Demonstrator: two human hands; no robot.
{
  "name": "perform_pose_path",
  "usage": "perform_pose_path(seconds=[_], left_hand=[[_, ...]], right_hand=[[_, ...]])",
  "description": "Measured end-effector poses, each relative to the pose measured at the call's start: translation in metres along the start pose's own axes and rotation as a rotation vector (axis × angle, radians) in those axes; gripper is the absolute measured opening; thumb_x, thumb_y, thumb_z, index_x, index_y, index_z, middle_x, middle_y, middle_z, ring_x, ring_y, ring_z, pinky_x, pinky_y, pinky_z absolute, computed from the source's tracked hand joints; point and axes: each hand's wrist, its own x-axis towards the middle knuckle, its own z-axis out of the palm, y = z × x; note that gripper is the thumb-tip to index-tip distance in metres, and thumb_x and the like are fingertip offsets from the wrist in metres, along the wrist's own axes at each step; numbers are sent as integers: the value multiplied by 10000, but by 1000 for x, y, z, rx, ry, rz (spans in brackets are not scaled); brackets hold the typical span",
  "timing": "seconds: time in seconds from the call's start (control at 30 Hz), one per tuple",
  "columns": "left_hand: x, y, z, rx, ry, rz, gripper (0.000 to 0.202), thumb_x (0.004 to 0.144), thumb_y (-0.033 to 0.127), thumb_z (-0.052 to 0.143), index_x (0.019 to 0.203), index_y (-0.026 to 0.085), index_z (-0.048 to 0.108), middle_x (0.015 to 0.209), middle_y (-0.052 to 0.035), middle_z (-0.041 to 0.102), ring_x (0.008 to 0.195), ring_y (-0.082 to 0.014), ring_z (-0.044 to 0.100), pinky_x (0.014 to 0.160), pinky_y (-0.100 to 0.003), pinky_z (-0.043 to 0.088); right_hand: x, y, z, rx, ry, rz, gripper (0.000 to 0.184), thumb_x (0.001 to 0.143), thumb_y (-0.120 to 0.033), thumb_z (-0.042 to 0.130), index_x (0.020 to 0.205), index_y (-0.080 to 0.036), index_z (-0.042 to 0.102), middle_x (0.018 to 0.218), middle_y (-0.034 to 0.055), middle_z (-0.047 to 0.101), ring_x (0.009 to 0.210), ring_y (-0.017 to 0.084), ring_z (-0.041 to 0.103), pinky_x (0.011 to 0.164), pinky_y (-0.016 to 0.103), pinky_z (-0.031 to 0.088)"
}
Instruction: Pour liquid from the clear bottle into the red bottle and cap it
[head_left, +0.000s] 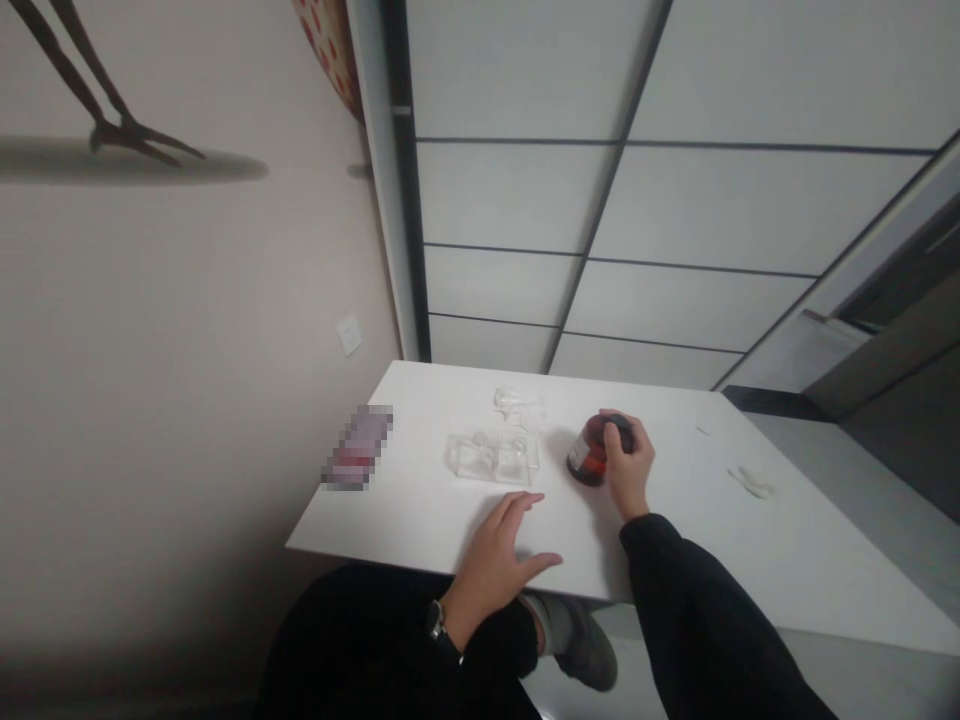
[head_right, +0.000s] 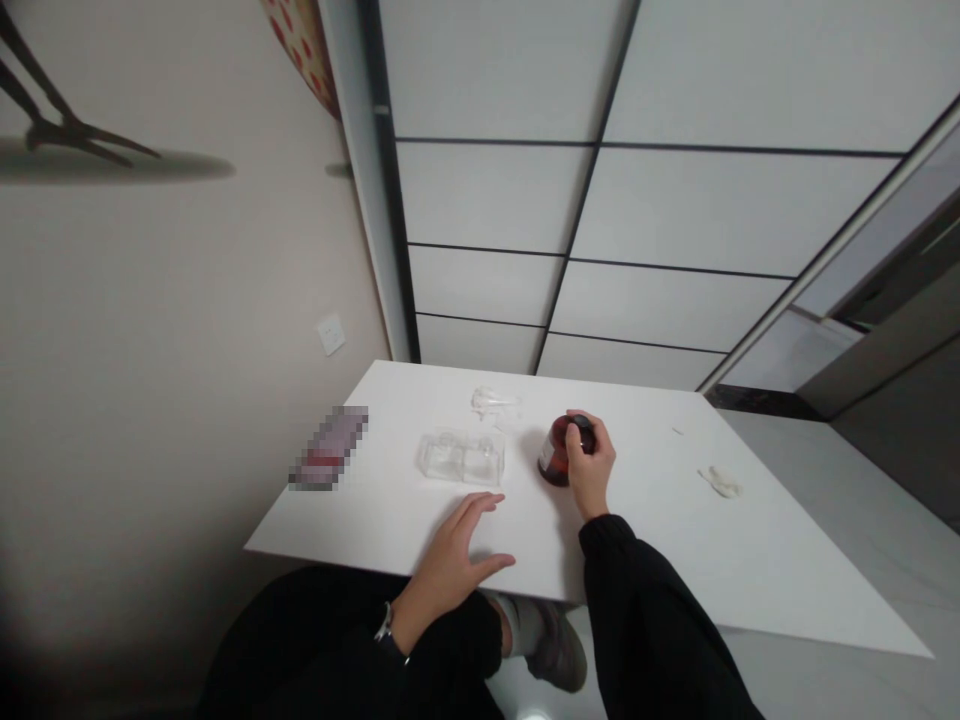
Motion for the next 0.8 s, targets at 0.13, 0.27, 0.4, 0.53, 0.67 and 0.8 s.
perform_pose_path(seconds=[0.13,0.27,0.4,0.53,0.67,0.8], left_hand=[[0,1,1,47,9,25,627,852,276,855,1426,275,601,1436,-91,638,1346,-309,602,1198,-499,458],[-3,1,2,102,-9,55,571,875,277,837,1400,262,615,1402,-82,666,1278,-291,638,1150,-476,494],[-4,1,4,193,-34,76,486,912,288,796,1368,238,636,1347,-80,698,1233,-279,659,1113,-463,521],[-5,2,5,248,-35,86,412,942,294,751,1338,239,654,1340,-77,706,1271,-274,646,1137,-446,507],[-11,4,6,269,-51,76,359,954,273,719,1306,224,672,1324,-84,708,1271,-278,639,1144,-453,491],[-24,8,3,279,-88,72,338,931,259,726,1265,214,699,1294,-90,718,1248,-281,646,1132,-441,489]], right_hand=[[-4,6,1,31,12,16,395,893,-542,662,1069,-188,670,1086,99,720,1019,262,665,975,442,512],[-5,11,-2,56,-11,41,487,813,-557,732,1118,-195,618,1105,83,680,1035,258,638,999,448,499],[-4,11,-9,81,-74,65,495,793,-554,747,1113,-201,613,1097,75,671,1043,258,634,1023,455,491],[-4,5,-13,105,-116,93,503,782,-573,745,1111,-213,623,1112,82,686,1055,268,646,1050,470,487],[-8,-1,-14,129,-129,137,585,765,-627,743,1173,-225,625,1173,96,705,1093,277,661,1061,478,491],[-27,-7,-26,123,-51,184,682,750,-723,698,1214,-238,582,1155,90,699,1061,274,662,960,451,527]])
